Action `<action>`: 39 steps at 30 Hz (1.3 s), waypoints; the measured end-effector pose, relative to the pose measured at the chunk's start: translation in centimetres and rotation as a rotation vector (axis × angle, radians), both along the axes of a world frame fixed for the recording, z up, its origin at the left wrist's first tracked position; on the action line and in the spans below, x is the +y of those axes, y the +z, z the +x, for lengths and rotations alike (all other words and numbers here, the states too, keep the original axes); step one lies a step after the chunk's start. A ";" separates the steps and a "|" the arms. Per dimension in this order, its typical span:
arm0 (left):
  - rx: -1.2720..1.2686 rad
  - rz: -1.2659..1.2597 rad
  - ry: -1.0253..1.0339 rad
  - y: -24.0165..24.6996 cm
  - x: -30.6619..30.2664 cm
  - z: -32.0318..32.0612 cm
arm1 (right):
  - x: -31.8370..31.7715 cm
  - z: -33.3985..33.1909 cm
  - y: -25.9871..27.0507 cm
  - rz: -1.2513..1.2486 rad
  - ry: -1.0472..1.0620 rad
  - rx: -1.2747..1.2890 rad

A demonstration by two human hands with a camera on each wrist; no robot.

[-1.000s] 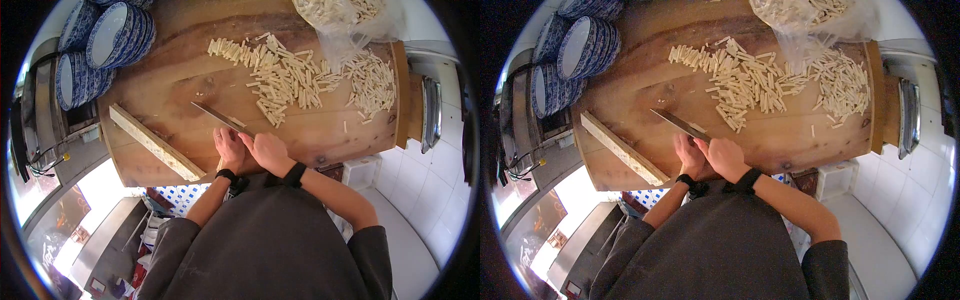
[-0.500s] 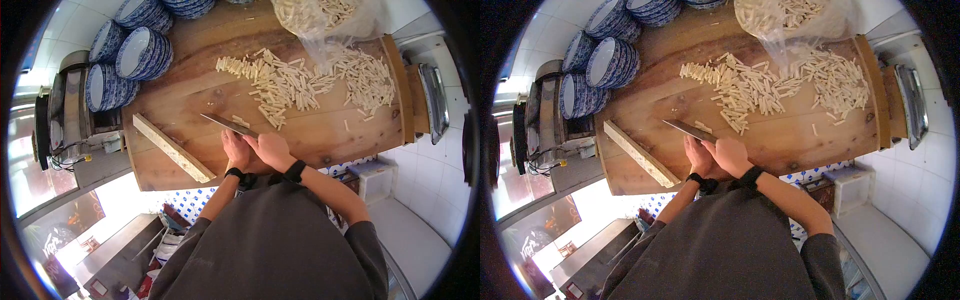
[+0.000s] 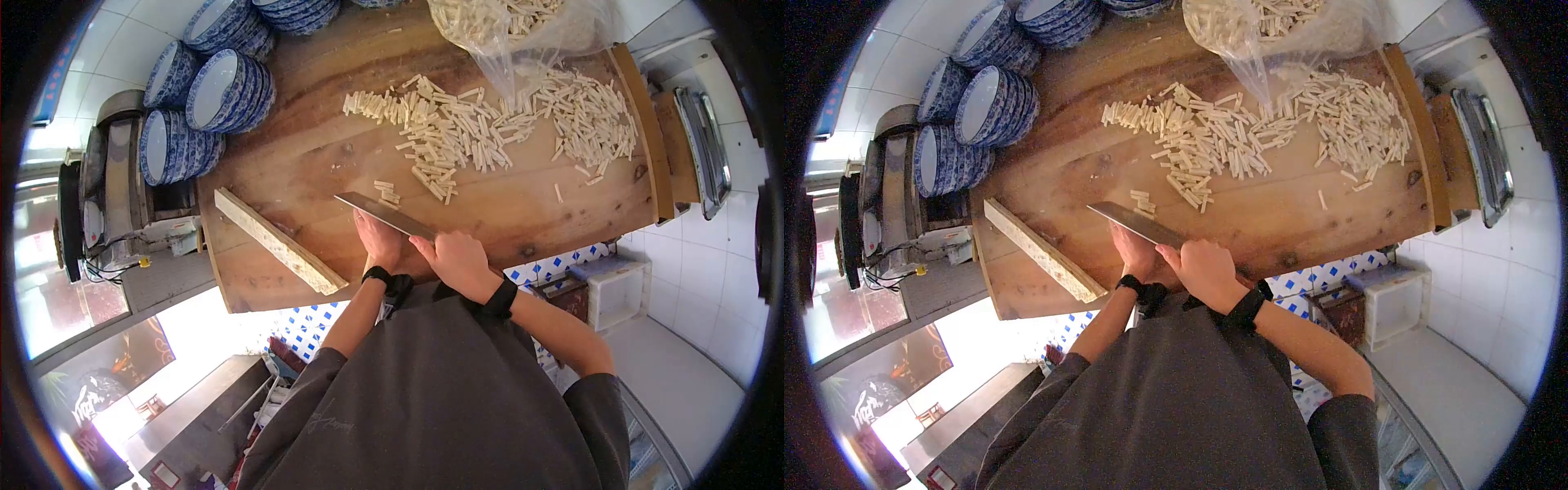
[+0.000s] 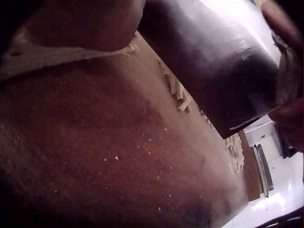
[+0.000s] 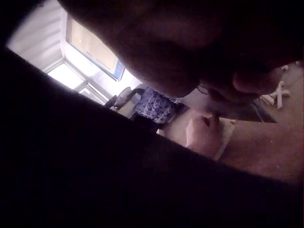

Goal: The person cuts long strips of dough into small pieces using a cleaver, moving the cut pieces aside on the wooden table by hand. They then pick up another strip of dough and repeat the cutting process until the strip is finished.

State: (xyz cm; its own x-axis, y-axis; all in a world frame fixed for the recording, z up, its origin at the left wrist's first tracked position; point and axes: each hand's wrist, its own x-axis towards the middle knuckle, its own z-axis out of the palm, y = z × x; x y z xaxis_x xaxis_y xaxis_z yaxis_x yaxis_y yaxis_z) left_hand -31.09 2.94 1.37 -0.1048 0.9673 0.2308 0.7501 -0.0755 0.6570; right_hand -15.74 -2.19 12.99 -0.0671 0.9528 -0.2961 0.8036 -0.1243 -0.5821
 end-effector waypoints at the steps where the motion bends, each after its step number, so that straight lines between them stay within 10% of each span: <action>1: 0.050 0.032 -0.019 -0.9 0.1 -0.3 | -0.1 0.0 -0.1 -0.004 -0.001 0.000; 39: -0.069 -0.165 0.052 -0.8 -1.3 -0.5 | 7.1 -6.1 -5.4 -0.160 0.031 -0.008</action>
